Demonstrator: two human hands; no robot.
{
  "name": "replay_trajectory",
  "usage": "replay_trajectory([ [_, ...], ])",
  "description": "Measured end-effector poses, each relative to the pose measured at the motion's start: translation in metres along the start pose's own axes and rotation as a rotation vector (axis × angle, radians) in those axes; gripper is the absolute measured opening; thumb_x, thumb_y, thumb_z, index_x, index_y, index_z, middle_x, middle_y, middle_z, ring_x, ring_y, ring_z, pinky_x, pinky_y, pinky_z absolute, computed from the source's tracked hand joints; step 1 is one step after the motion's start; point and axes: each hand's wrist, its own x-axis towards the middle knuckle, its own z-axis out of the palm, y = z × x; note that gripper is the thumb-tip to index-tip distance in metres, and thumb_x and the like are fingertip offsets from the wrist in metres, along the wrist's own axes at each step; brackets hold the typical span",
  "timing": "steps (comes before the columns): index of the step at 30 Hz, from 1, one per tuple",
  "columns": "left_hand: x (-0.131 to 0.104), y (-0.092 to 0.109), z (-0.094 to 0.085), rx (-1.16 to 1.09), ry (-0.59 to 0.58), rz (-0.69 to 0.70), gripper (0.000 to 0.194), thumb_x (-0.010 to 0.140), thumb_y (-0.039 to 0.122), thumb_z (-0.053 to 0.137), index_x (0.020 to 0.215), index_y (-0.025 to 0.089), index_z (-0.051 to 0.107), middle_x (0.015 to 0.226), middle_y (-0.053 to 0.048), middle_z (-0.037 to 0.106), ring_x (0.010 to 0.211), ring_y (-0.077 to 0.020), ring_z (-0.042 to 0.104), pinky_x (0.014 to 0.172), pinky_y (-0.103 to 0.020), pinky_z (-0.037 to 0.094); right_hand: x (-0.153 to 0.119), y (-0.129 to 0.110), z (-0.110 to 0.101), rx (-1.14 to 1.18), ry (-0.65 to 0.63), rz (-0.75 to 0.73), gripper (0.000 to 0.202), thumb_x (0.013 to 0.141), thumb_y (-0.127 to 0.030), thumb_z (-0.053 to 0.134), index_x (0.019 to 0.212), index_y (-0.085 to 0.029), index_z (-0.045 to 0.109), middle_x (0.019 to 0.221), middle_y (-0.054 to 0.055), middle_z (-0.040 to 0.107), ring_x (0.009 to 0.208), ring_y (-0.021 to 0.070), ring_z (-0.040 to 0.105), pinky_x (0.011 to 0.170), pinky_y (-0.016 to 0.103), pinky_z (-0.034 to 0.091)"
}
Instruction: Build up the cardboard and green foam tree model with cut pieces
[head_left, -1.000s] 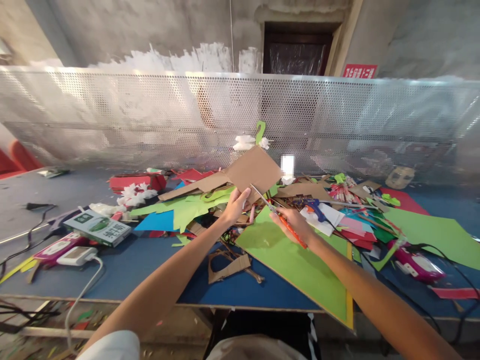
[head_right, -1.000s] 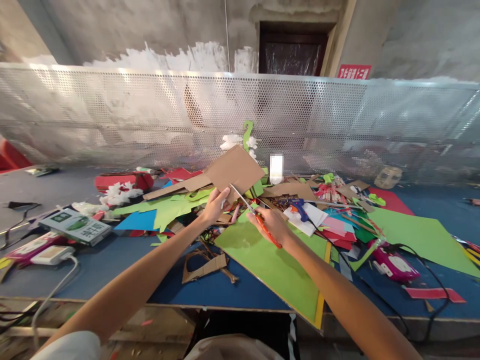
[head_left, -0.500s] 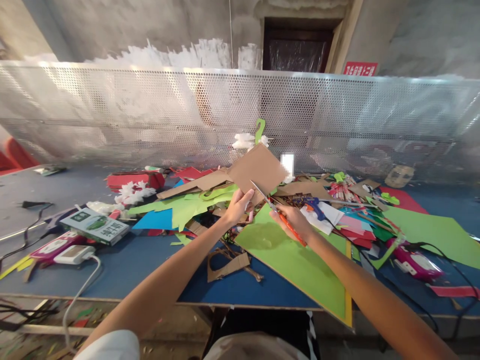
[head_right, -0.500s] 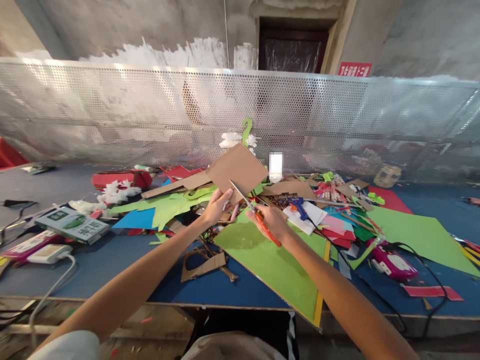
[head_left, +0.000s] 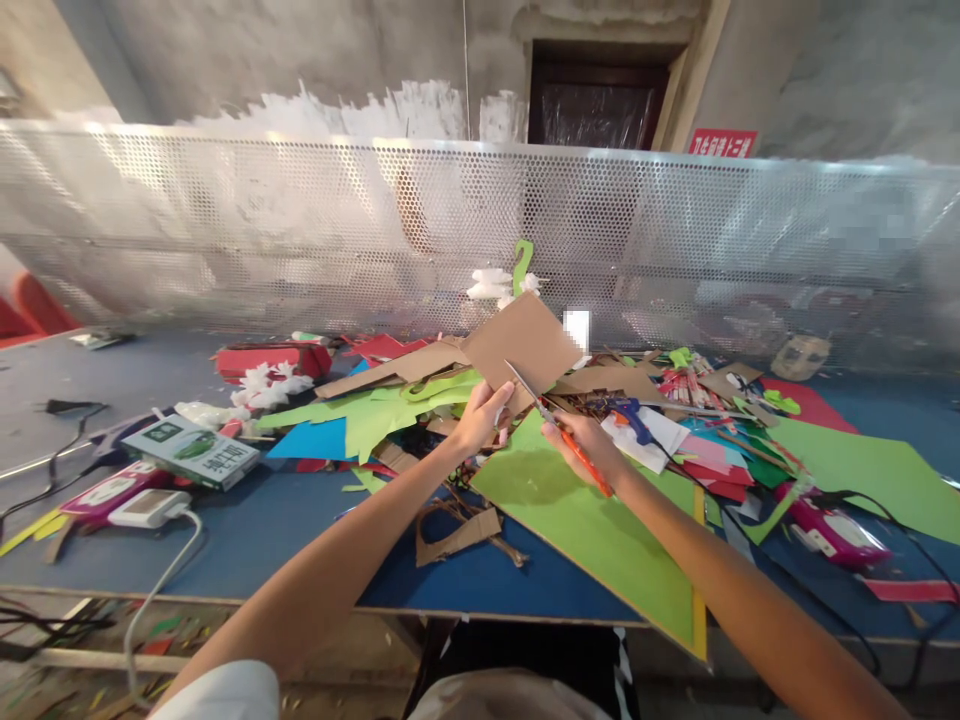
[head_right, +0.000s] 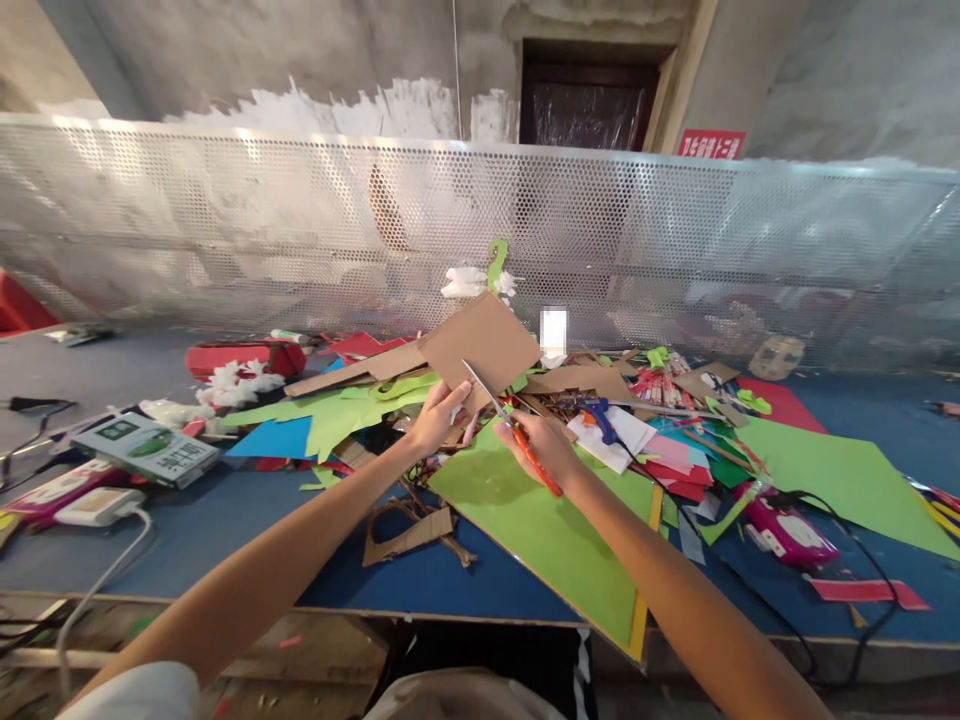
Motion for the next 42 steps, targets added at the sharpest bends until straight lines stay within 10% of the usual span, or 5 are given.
replay_trajectory([
  [8, 0.001, -0.002, -0.005, 0.077, -0.076, 0.021, 0.049, 0.090, 0.067, 0.071, 0.084, 0.021, 0.056, 0.047, 0.007, 0.045, 0.035, -0.0104, 0.043, 0.040, -0.023, 0.026, -0.001, 0.001, -0.001, -0.009, 0.046, -0.004, 0.051, 0.103, -0.066, 0.049, 0.075, -0.023, 0.055, 0.058, -0.002, 0.047, 0.058, 0.0174, 0.047, 0.059, 0.029, 0.030],
  [14, 0.019, 0.008, -0.049, 0.025, 0.083, 0.044, 0.064, 0.077, 0.079, 0.076, 0.068, 0.021, 0.051, 0.047, 0.007, 0.039, 0.037, -0.0065, 0.032, 0.039, -0.020, 0.021, -0.001, 0.008, -0.016, -0.063, -0.037, -0.040, 0.051, 0.101, -0.064, 0.053, 0.073, -0.022, 0.056, 0.058, -0.003, 0.046, 0.058, 0.0158, 0.047, 0.058, 0.027, 0.029],
  [22, 0.017, 0.032, -0.094, 0.345, -0.150, -0.180, 0.050, 0.074, 0.058, 0.088, 0.063, 0.017, 0.060, 0.049, 0.001, 0.049, 0.039, -0.0082, 0.039, 0.036, -0.021, 0.022, 0.006, 0.019, -0.027, -0.097, -0.278, -0.094, 0.055, 0.099, -0.068, 0.053, 0.071, -0.020, 0.055, 0.061, -0.003, 0.048, 0.060, 0.0150, 0.047, 0.059, 0.026, 0.029],
  [34, 0.032, 0.033, -0.066, -0.114, 0.450, 0.089, 0.045, 0.075, 0.051, 0.086, 0.080, 0.021, 0.053, 0.058, 0.008, 0.051, 0.044, -0.0068, 0.047, 0.042, -0.018, 0.035, 0.000, 0.048, -0.056, 0.293, -0.435, -0.012, 0.075, 0.092, -0.086, 0.048, 0.122, -0.018, 0.055, 0.072, -0.006, 0.043, 0.054, 0.0118, 0.039, 0.049, 0.025, 0.036],
  [42, 0.024, -0.008, -0.028, -0.114, 0.390, 0.141, 0.049, 0.077, 0.061, 0.084, 0.081, 0.019, 0.060, 0.059, 0.005, 0.060, 0.047, -0.0093, 0.053, 0.046, -0.022, 0.045, 0.000, 0.009, -0.036, 0.004, -0.212, -0.063, 0.059, 0.098, -0.075, 0.044, 0.115, -0.021, 0.060, 0.069, -0.003, 0.053, 0.060, 0.0162, 0.047, 0.059, 0.028, 0.033],
])
